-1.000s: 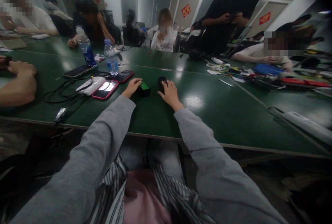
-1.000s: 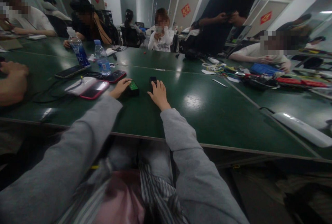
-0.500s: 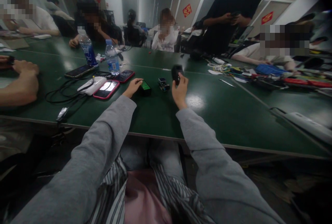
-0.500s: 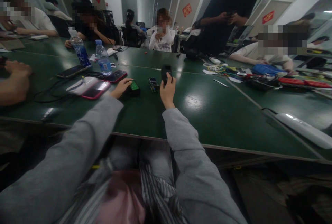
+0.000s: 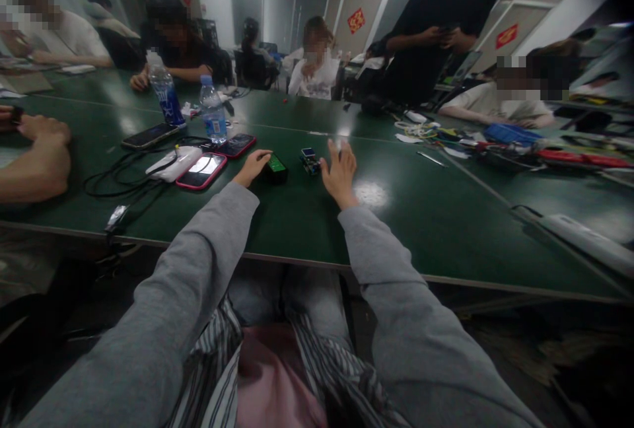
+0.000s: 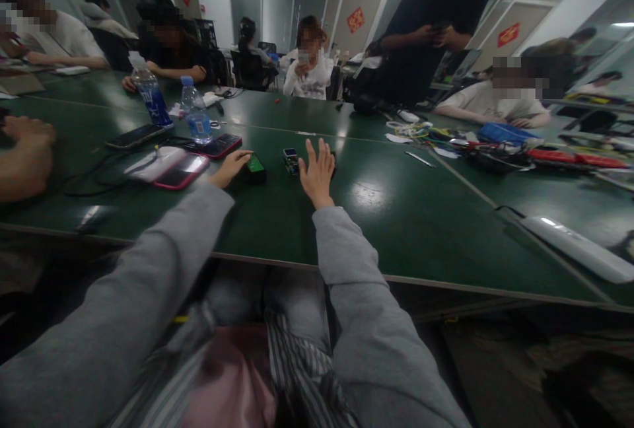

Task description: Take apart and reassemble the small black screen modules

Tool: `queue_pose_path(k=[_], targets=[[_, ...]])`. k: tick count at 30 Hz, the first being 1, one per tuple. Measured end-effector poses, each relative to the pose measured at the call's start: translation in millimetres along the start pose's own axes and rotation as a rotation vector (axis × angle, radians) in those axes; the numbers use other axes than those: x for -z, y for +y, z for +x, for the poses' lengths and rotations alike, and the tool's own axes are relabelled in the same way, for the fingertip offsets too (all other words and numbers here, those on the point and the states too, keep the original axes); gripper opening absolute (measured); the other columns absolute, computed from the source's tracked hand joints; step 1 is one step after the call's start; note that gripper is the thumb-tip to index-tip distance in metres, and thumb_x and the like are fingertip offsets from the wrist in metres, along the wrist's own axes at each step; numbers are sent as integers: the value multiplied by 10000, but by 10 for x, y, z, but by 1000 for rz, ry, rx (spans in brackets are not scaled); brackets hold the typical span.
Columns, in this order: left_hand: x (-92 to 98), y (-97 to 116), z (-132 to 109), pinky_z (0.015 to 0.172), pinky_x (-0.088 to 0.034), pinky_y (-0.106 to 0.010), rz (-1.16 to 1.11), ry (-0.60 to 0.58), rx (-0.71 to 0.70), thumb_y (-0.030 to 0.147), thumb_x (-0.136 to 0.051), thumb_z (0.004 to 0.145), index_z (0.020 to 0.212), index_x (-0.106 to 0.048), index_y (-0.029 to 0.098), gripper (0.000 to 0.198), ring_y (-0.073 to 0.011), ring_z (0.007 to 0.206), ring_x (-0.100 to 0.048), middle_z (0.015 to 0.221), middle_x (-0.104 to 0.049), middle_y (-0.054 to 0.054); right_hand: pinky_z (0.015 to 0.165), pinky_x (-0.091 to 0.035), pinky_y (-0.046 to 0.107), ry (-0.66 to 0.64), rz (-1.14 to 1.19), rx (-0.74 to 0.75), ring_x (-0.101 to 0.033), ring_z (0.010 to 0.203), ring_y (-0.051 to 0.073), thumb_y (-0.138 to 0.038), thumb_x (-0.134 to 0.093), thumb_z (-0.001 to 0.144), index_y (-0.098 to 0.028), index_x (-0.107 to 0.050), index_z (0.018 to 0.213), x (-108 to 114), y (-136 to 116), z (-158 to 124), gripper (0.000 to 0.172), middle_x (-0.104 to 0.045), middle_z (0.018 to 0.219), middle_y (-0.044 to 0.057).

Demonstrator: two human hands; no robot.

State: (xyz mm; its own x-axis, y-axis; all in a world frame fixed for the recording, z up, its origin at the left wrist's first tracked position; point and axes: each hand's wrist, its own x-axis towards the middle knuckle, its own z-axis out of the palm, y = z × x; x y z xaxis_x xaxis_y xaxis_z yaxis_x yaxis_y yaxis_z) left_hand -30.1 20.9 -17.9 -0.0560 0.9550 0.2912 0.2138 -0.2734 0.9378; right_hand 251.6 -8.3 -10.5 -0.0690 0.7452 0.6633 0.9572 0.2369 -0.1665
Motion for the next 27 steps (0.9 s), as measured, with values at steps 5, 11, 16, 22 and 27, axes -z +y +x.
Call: queue_pose_path(k=[5, 11, 16, 22, 27], targets=[[-6, -12, 4, 1086, -483, -437, -9, 8, 16, 209, -622, 926, 1142, -744, 155, 253, -258, 1143, -660, 1185, -726, -98, 1267, -230, 540, -272, 92, 266, -236, 1566, 269, -390, -398, 1078, -253, -556, 1488, -84, -236, -15, 460, -315, 1680, 59], [-18, -18, 12, 1080, -489, -434, -22, 11, 3, 198, -631, 912, 1116, -747, 149, 240, -248, 1117, -669, 1160, -737, -99, 1259, -211, 595, -203, 18, 12, -287, 1541, 342, -286, -408, 1054, -96, -664, 1337, -183, -104, -48, 427, -333, 1655, 176], [-21, -52, 39, 1081, -489, -439, -38, 8, -3, 206, -636, 903, 1094, -751, 160, 228, -246, 1110, -672, 1134, -741, -89, 1255, -184, 613, -77, 59, -48, -162, 1577, 350, -351, -370, 1075, -77, -520, 1474, -131, -172, -42, 507, -249, 1680, 201], [-11, -112, 90, 1070, -491, -440, -33, -3, -47, 258, -703, 857, 1070, -758, 157, 242, -250, 1082, -678, 1110, -746, -95, 1205, -357, 521, -210, 422, -55, -423, 1441, 324, -553, -471, 1042, -76, -489, 1454, -248, -939, -131, 629, -506, 1483, 239], [-34, -87, 65, 1068, -505, -459, -75, -20, -29, 326, -756, 831, 1091, -737, 153, 313, -255, 1077, -686, 1107, -751, -99, 1017, -532, 470, -392, 496, -63, -634, 1178, 312, -278, -693, 908, -122, -419, 1473, -195, -1220, -184, 647, -644, 1289, 180]])
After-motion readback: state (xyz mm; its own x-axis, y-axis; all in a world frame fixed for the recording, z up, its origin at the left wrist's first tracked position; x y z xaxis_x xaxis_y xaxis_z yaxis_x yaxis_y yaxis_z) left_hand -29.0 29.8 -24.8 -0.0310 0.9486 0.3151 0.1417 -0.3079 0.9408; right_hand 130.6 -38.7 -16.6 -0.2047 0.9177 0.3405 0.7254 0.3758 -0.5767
